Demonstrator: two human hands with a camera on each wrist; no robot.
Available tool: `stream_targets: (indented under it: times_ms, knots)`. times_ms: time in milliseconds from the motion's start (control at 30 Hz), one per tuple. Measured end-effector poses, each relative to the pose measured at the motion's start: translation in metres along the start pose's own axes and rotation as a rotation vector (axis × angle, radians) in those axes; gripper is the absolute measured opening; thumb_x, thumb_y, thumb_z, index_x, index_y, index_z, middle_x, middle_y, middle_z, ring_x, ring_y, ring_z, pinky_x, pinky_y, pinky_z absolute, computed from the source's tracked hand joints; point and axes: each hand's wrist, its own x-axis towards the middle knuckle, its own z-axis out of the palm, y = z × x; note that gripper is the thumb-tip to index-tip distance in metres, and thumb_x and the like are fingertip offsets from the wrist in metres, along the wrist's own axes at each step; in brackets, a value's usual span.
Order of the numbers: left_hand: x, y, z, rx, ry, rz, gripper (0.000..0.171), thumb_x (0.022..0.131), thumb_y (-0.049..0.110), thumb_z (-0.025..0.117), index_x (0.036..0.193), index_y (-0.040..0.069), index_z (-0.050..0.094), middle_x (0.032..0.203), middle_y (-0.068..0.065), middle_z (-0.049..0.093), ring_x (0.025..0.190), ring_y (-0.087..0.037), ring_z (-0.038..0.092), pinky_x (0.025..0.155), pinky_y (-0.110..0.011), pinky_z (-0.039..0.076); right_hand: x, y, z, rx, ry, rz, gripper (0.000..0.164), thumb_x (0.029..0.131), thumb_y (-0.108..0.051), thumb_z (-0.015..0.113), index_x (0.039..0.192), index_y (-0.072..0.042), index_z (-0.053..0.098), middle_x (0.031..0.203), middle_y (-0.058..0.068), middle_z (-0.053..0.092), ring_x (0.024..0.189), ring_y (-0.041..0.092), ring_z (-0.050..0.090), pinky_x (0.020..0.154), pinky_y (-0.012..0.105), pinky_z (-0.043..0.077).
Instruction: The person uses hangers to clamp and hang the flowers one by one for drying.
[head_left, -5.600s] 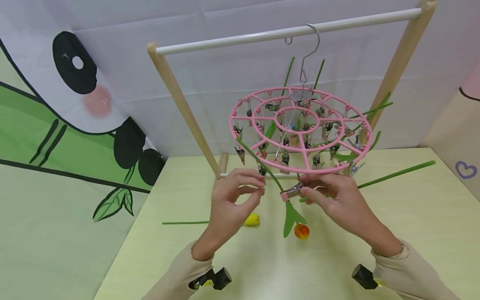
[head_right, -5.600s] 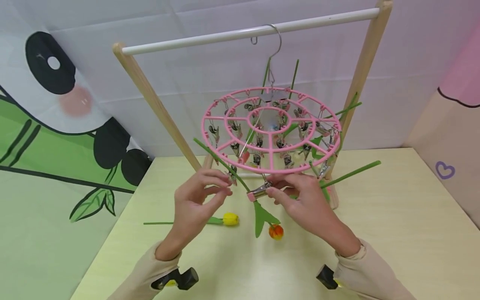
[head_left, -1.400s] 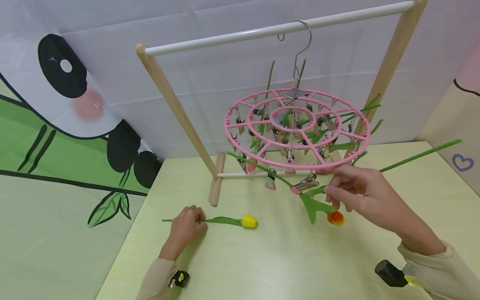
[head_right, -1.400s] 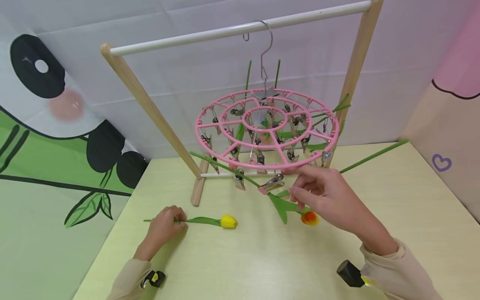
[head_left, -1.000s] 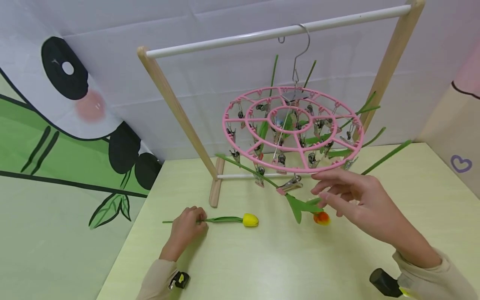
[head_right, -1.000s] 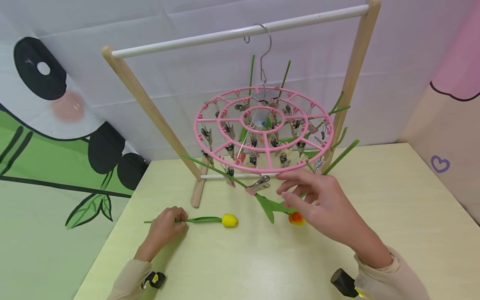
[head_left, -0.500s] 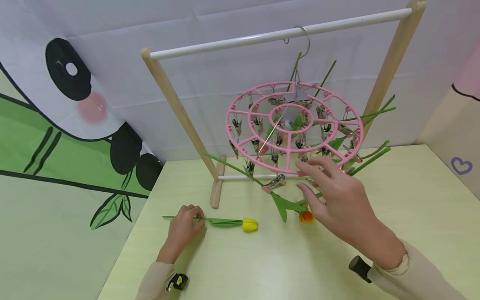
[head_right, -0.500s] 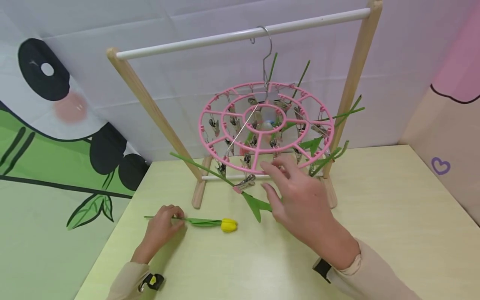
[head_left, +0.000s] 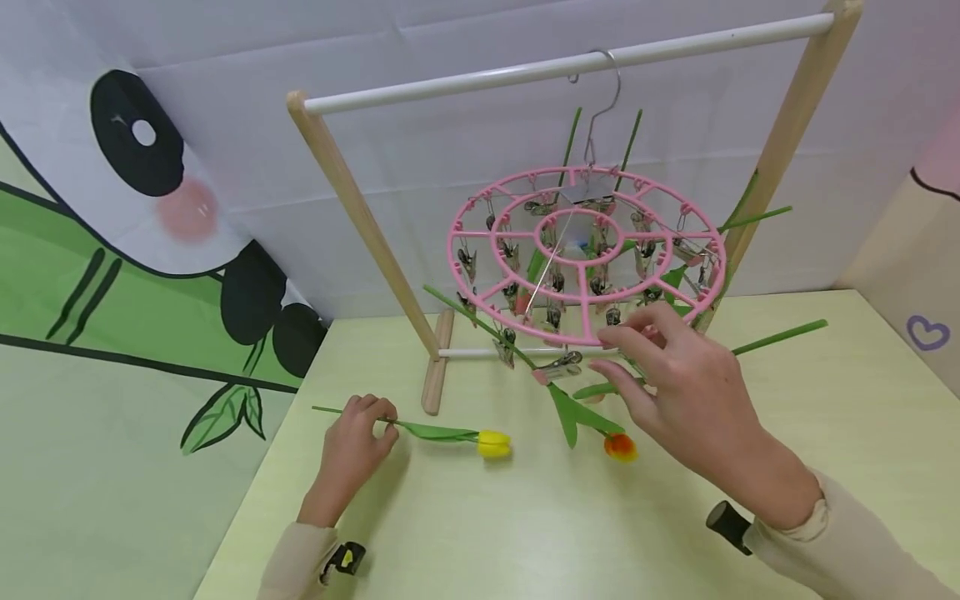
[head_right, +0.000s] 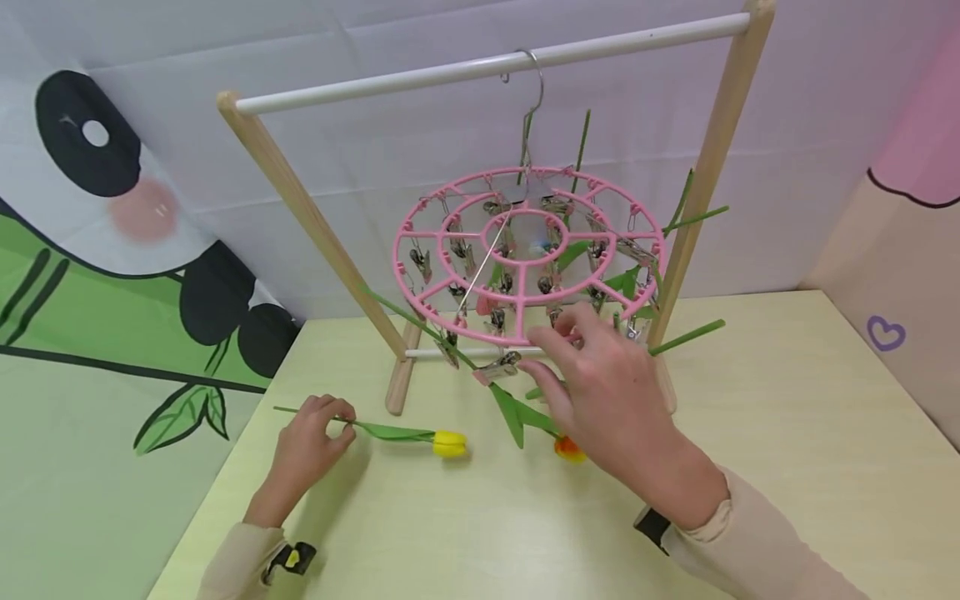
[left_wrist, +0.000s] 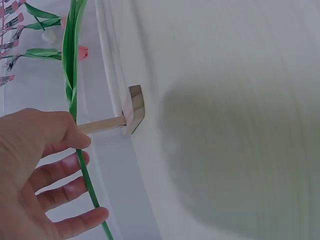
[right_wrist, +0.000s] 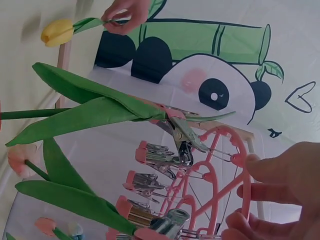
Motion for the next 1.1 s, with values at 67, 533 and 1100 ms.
stream_targets:
  times_ms: [67, 533, 1100]
  knots:
    - [0.001, 0.000, -0.003, 0.002, 0.039, 0.031, 0.016, 0.071, 0.001, 0.069, 0.077, 0.014, 0.063, 0.082, 0.001, 0.061, 0.077, -0.019, 0.051, 0.045, -0.028, 0.042, 0.001, 0.003, -0.002, -0.013, -0.003, -0.011, 0.024, 0.084, -0.031, 0.071, 0.094, -0.009, 0.069, 0.089, 0.009, 0.057, 0.060, 0.019, 0.056, 0.040, 0.025, 0.037]
    - [0.010, 0.014, -0.022, -0.005, 0.169, 0.163, 0.017, 0.070, -0.001, 0.065, 0.077, 0.014, 0.063, 0.086, 0.000, 0.060, 0.077, -0.018, 0.049, 0.044, -0.026, 0.039, -0.001, 0.024, -0.011, 0.017, -0.004, -0.009, 0.037, 0.092, -0.048, 0.054, 0.090, -0.014, 0.068, 0.087, 0.005, 0.055, 0.049, 0.008, 0.045, 0.040, 0.022, 0.034]
    - [0.015, 0.042, -0.039, -0.012, 0.258, 0.314, 0.016, 0.070, -0.003, 0.065, 0.078, 0.011, 0.063, 0.087, -0.004, 0.060, 0.085, -0.023, 0.055, 0.048, -0.033, 0.048, -0.005, 0.057, -0.023, 0.115, -0.072, 0.115, 0.026, 0.070, -0.019, 0.083, 0.090, -0.013, 0.067, 0.087, -0.005, 0.056, 0.071, 0.006, 0.052, 0.056, 0.011, 0.044]
